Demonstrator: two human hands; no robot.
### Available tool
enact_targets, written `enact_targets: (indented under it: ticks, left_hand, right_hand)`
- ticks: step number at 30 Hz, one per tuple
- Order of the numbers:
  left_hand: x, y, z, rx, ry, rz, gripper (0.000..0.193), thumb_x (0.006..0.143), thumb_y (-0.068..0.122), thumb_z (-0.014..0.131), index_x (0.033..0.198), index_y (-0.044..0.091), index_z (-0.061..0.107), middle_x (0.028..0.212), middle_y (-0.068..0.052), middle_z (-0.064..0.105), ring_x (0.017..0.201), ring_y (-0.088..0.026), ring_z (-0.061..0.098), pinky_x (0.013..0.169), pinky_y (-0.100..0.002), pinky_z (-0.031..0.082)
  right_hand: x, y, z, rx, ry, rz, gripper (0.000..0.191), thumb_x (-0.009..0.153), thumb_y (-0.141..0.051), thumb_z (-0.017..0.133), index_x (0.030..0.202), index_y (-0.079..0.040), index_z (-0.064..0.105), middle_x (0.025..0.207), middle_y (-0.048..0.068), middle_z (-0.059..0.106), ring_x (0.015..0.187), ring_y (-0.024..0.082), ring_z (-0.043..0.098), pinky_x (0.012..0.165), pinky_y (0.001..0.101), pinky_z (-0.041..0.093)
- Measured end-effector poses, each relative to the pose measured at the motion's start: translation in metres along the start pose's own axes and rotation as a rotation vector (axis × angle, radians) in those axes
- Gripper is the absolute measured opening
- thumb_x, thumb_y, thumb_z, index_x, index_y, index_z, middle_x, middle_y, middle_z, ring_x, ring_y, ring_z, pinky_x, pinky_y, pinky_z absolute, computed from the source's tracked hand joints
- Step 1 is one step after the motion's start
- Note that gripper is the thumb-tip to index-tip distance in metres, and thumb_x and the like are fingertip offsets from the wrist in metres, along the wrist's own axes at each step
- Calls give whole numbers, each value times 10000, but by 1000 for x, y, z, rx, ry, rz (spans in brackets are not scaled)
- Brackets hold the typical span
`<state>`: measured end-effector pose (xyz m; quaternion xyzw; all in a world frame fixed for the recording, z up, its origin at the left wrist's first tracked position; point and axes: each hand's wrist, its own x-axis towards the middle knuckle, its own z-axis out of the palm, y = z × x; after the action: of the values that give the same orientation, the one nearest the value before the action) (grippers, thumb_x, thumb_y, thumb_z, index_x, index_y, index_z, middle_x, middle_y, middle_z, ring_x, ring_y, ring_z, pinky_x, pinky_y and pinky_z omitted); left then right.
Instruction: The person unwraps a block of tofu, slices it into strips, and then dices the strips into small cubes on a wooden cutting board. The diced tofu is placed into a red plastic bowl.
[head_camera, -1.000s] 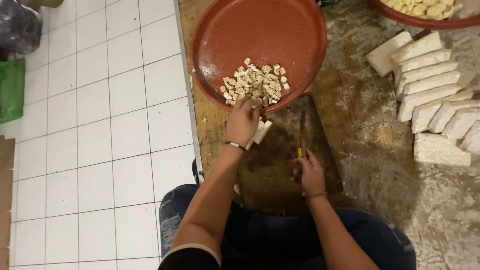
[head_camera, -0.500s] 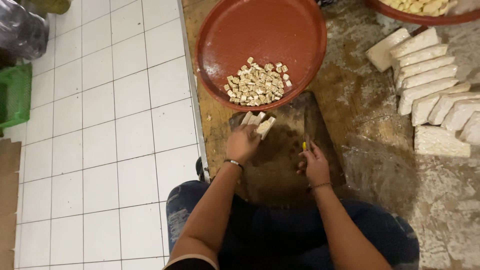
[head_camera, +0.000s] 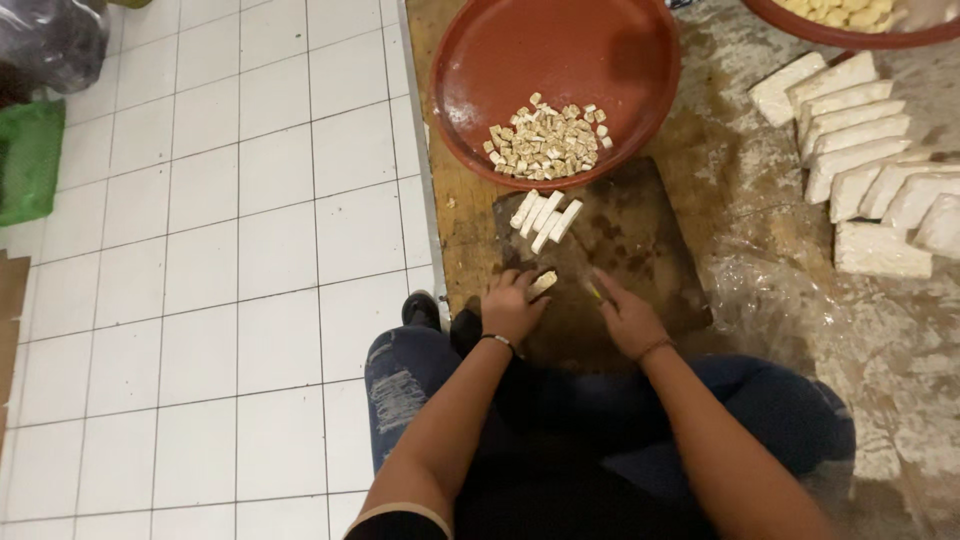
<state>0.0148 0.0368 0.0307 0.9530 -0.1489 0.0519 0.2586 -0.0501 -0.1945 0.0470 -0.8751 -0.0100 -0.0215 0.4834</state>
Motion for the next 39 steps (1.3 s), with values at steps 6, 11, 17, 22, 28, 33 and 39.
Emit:
enact_targets:
  ticks: [6, 11, 17, 22, 28, 33, 39]
  left_hand:
    - [22, 15, 23, 106, -57, -16, 256, 831, 347, 757, 1044, 206, 759, 1037, -50, 694, 1045, -307, 633, 891, -500, 461]
    - [28, 25, 32, 131, -87, -62, 197, 834, 341, 744, 952, 183, 754, 982, -60, 693, 1014, -305, 635, 882, -495, 454]
    - [27, 30, 24, 98, -73, -68, 182, 795, 300, 730, 927, 179, 760, 979, -47, 694, 1003, -292, 639, 853, -480, 444]
    - [28, 32, 25, 110, -73, -106, 151, 816, 295, 723, 911, 189, 771, 986, -20, 707, 996, -275, 645, 870, -486, 437]
    - [27, 34, 23, 118, -99, -122, 153, 806, 295, 725, 904, 189, 775, 974, -21, 705, 996, -277, 647, 856, -483, 431]
    - [28, 36, 22, 119, -117, -132, 141, 843, 279, 702, 924, 191, 777, 982, -23, 704, 998, -273, 647, 870, -476, 426]
    - [27, 35, 23, 115, -116, -117, 166, 825, 284, 706, 932, 179, 778, 991, -33, 705, 982, -275, 645, 869, -481, 414]
  right_hand:
    - [-12, -16, 8, -182, -191, 101, 601, 934, -174, 514, 1525, -269, 466, 1185, 225, 684, 1099, 395, 654, 966, 451, 518]
    - [-13, -15, 9, -240, -192, 100, 596, 958, -169, 498, 1540, -280, 436, 1192, 227, 675, 1097, 400, 643, 969, 458, 511]
    - [-14, -17, 17, -238, -227, 207, 600, 966, -189, 499, 1534, -361, 411, 1179, 207, 683, 1077, 405, 648, 936, 486, 523]
    - [-16, -14, 20, -350, -249, 246, 638, 964, -205, 522, 1557, -390, 375, 1140, 223, 662, 1032, 431, 645, 909, 506, 533]
    - [-19, -9, 25, -318, -220, 214, 634, 960, -211, 508, 1555, -384, 374, 1143, 221, 665, 1021, 431, 656, 894, 512, 543]
    - [-18, -12, 25, -370, -261, 255, 635, 974, -226, 499, 1569, -389, 350, 1112, 222, 665, 993, 439, 659, 884, 524, 540]
    - [-16, -20, 26, -384, -238, 256, 635, 977, -232, 505, 1572, -395, 354, 1079, 232, 667, 958, 455, 657, 868, 535, 538]
